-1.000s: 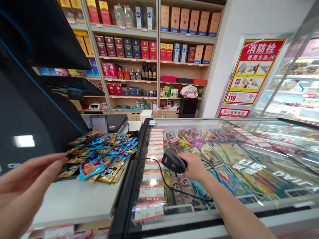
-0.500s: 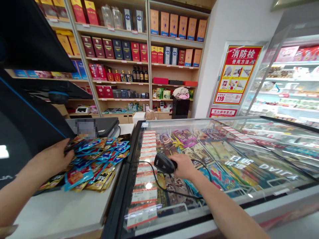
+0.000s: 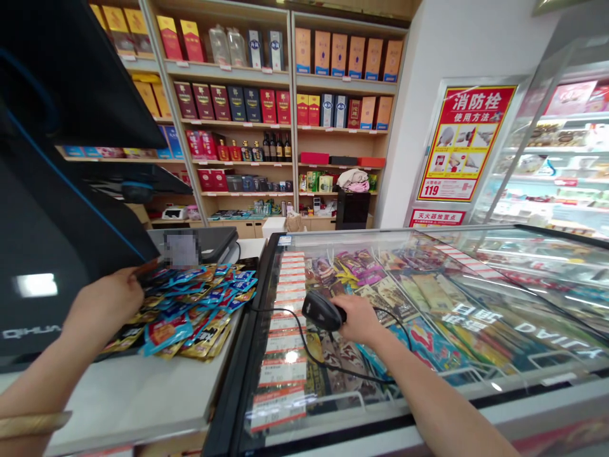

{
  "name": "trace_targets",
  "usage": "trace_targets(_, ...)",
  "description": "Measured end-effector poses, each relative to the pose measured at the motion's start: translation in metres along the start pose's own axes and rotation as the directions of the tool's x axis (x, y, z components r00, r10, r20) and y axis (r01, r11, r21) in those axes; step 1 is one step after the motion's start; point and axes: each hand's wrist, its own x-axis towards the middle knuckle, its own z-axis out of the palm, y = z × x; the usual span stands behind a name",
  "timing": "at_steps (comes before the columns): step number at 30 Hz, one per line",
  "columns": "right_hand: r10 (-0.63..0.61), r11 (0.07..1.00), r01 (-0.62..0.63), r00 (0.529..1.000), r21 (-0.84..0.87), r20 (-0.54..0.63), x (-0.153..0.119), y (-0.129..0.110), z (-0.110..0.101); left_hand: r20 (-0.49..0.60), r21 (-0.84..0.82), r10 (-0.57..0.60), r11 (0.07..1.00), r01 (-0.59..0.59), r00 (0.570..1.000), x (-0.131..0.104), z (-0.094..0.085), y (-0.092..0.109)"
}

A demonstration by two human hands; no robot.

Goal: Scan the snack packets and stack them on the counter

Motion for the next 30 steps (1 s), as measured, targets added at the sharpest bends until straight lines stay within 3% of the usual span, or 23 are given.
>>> trace_targets(3,0.005,1.000,-0.005,0.999,0.013,-0.043,0.000,0.002,-0.002,-0.117,-0.020,-0.016,1.000,0.013,0.993,-0.025,-0.002,0.019)
trace_targets(4,0.010,1.000,-0.009,0.998,0.021,-0.058,0.000,0.003,-0.003,-0.147,-0.138,-0.017,0.990,-0.004,0.989,-0.036,0.002,0.026)
trace_targets(6,0.022,0.999,-0.017,0.995,0.050,-0.095,0.000,0.005,-0.006,-0.102,-0.422,-0.043,0.907,-0.004,0.994,-0.058,0.021,0.040)
trace_targets(7,0.027,0.997,-0.019,0.993,0.069,-0.118,0.000,0.005,-0.007,-0.036,-0.499,-0.040,0.866,0.017,0.999,-0.070,0.034,0.047)
trace_targets(9,0.031,0.994,-0.013,0.986,0.110,-0.162,0.000,0.006,-0.010,0.199,-0.728,-0.104,0.649,0.219,0.974,-0.093,0.066,0.059)
trace_targets(11,0.028,0.989,0.002,0.980,0.149,-0.199,0.000,0.006,-0.013,0.349,-0.774,-0.120,0.523,0.358,0.930,-0.114,0.100,0.066)
trace_targets(13,0.029,0.984,0.013,0.973,0.180,-0.229,0.001,0.006,-0.015,0.432,-0.772,-0.116,0.465,0.433,0.894,-0.131,0.131,0.068)
trace_targets(16,0.039,0.981,0.008,0.971,0.194,-0.236,0.002,0.005,-0.018,0.451,-0.766,-0.058,0.487,0.420,0.891,-0.146,0.165,0.059)
trace_targets(19,0.040,0.982,0.001,0.976,0.187,-0.214,0.003,0.004,-0.019,0.426,-0.742,-0.032,0.560,0.369,0.904,-0.151,0.181,0.043)
trace_targets(23,0.031,0.985,-0.002,0.986,0.174,-0.164,0.003,0.002,-0.020,0.452,-0.691,-0.027,0.621,0.369,0.892,-0.152,0.185,0.031)
trace_targets(30,0.077,0.988,-0.056,0.986,0.141,-0.146,0.002,-0.002,-0.022,0.502,-0.662,-0.008,0.640,0.390,0.865,-0.153,0.182,0.029)
